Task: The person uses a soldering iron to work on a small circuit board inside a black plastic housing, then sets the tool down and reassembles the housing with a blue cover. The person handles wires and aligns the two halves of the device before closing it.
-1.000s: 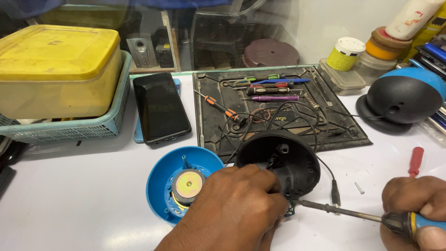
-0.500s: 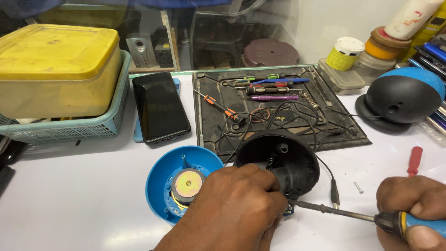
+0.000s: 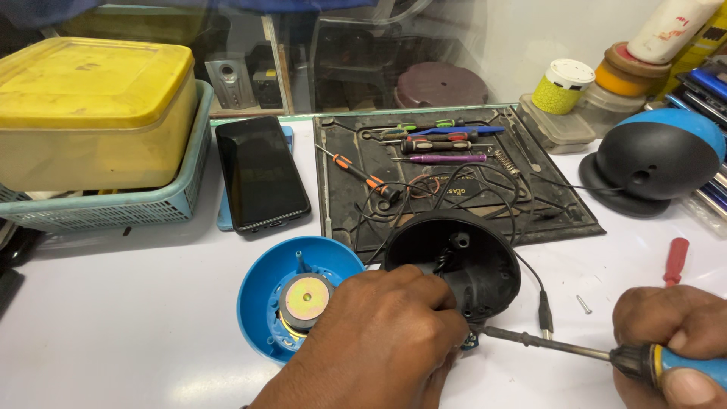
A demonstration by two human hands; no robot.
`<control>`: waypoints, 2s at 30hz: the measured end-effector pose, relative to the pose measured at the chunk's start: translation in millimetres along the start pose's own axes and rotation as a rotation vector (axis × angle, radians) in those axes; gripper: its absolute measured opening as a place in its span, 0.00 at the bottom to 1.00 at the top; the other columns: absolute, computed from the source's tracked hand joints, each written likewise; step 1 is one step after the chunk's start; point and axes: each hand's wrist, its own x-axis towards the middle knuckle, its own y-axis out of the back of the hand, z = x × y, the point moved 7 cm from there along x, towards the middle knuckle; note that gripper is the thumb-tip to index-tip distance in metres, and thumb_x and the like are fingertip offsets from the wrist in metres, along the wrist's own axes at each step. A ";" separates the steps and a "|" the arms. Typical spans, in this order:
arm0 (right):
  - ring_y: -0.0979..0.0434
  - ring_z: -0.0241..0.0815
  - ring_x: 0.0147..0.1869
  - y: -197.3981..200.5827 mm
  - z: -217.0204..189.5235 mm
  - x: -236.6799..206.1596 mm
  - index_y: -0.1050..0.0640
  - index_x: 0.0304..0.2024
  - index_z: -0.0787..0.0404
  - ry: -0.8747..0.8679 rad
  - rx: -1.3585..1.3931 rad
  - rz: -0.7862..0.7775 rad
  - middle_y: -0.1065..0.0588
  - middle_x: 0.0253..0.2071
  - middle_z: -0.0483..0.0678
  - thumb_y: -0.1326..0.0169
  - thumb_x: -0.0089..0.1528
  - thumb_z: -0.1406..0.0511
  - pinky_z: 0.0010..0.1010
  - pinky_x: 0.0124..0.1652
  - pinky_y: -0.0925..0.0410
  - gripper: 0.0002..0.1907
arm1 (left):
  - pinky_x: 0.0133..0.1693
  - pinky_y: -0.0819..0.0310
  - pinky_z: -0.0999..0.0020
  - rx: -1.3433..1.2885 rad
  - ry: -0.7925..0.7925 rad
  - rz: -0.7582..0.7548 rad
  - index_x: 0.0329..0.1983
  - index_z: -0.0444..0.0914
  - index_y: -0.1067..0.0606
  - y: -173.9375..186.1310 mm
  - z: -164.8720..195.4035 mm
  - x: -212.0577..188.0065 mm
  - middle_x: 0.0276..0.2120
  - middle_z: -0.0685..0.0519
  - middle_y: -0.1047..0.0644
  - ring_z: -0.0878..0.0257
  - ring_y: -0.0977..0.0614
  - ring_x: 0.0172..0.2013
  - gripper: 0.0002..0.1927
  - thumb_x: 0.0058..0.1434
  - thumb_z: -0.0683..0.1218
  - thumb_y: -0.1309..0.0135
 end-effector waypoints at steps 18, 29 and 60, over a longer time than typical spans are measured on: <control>0.32 0.40 0.30 3.4 4.2 -2.7 0.29 0.45 0.48 -0.010 -0.061 -0.088 0.32 0.32 0.48 0.43 0.64 0.55 0.31 0.27 0.37 0.12 | 0.37 0.24 0.55 -0.011 0.017 -0.005 0.25 0.35 0.19 1.1 0.6 -0.1 0.29 0.47 0.21 0.50 0.18 0.37 0.04 0.44 0.38 0.39; 0.33 0.41 0.28 -24.0 -34.0 19.2 0.35 0.45 0.54 -0.059 -0.086 0.057 0.34 0.30 0.51 0.46 0.62 0.63 0.34 0.29 0.38 0.13 | 0.36 0.25 0.55 -0.006 0.005 0.051 0.25 0.37 0.20 4.6 6.2 -4.4 0.29 0.48 0.22 0.51 0.20 0.36 0.04 0.46 0.40 0.38; 0.23 0.42 0.33 -6.2 -27.0 -59.7 0.34 0.54 0.63 -0.222 -0.090 0.287 0.27 0.36 0.54 0.57 0.79 0.57 0.36 0.38 0.25 0.15 | 0.33 0.26 0.54 0.021 0.048 0.077 0.28 0.38 0.18 -9.1 5.4 -6.7 0.27 0.50 0.21 0.51 0.19 0.34 0.07 0.46 0.42 0.34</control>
